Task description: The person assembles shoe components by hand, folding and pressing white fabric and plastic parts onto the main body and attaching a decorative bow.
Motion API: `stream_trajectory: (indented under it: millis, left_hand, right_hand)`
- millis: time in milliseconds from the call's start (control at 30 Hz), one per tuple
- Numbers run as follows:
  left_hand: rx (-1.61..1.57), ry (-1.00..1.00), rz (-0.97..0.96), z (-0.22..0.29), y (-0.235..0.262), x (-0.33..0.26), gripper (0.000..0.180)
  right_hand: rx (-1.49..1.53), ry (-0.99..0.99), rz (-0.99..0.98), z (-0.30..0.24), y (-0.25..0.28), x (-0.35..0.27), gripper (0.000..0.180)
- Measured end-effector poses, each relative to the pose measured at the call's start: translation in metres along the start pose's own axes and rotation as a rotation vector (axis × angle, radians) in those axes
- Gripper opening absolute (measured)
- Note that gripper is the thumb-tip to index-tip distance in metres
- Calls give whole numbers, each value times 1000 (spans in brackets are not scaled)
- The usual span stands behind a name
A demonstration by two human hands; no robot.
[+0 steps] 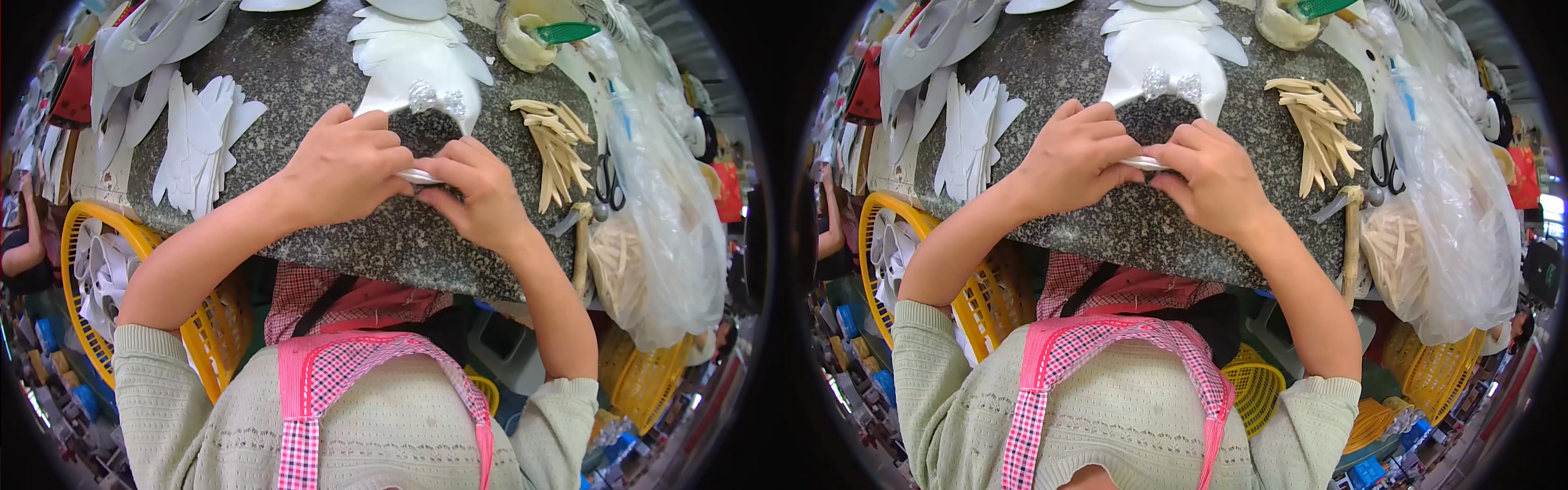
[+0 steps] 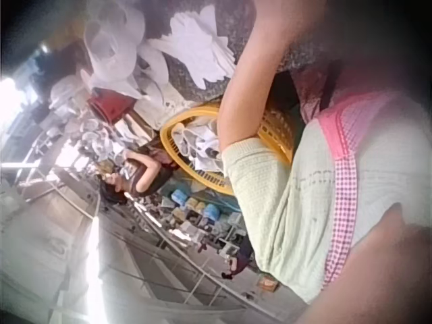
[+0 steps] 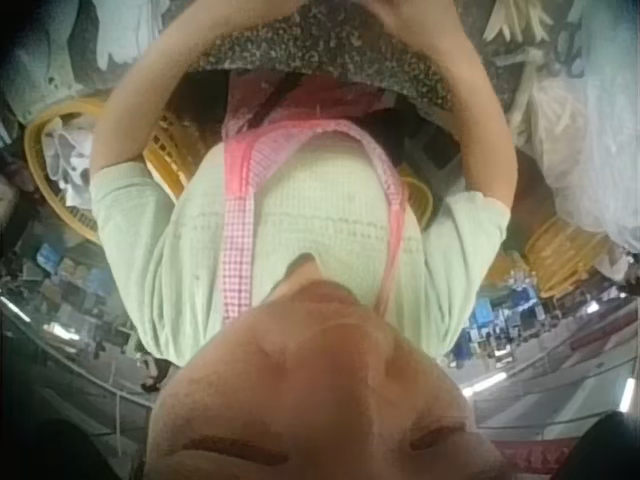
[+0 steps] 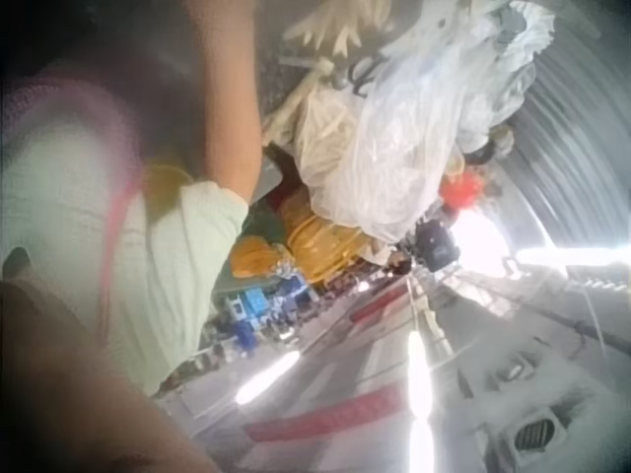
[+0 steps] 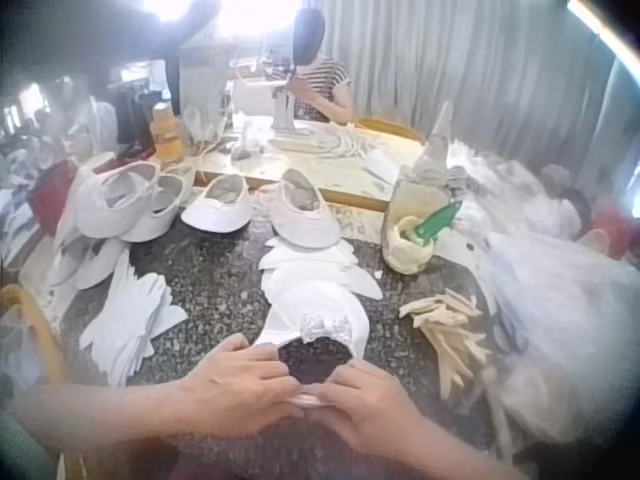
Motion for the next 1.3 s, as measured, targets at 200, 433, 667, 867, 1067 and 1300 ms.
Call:
stream_trajectory:
  millis: [200, 433, 667, 867, 1067, 1300]
  left_hand:
    - [-1053, 456, -338, -8, 20, 9, 27]
    - [-1838, 516, -165, 15, 7, 8, 28]
    - [-1704, 671, -7, -4, 13, 10, 25]
    - [-1857, 587, 2, 9, 22, 11, 23]
    - [-1916, 579, -57, 12, 9, 9, 29]
    - [-2000, 551, -114, 4, 2, 12, 31]
  right_hand:
    - [758, -258, -80, 2, 28, 0, 17]
    - [1437, -204, -83, -5, 17, 10, 20]
    - [978, -266, -269, -12, 49, 28, 32]
    - [1159, -272, -341, -16, 38, 22, 36]
    - [1499, -299, -292, -11, 21, 6, 37]
    - [1508, -279, -389, -5, 20, 9, 39]
Point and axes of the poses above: each hand's wrist, its own x-axis towards the middle knuckle, its own y-axis out of the back of the hand, z = x × y, the point moved 8 cm from there along x, towards the middle knuckle, and after that the axes turned 3 degrees about -x, right-handed, at the moved point
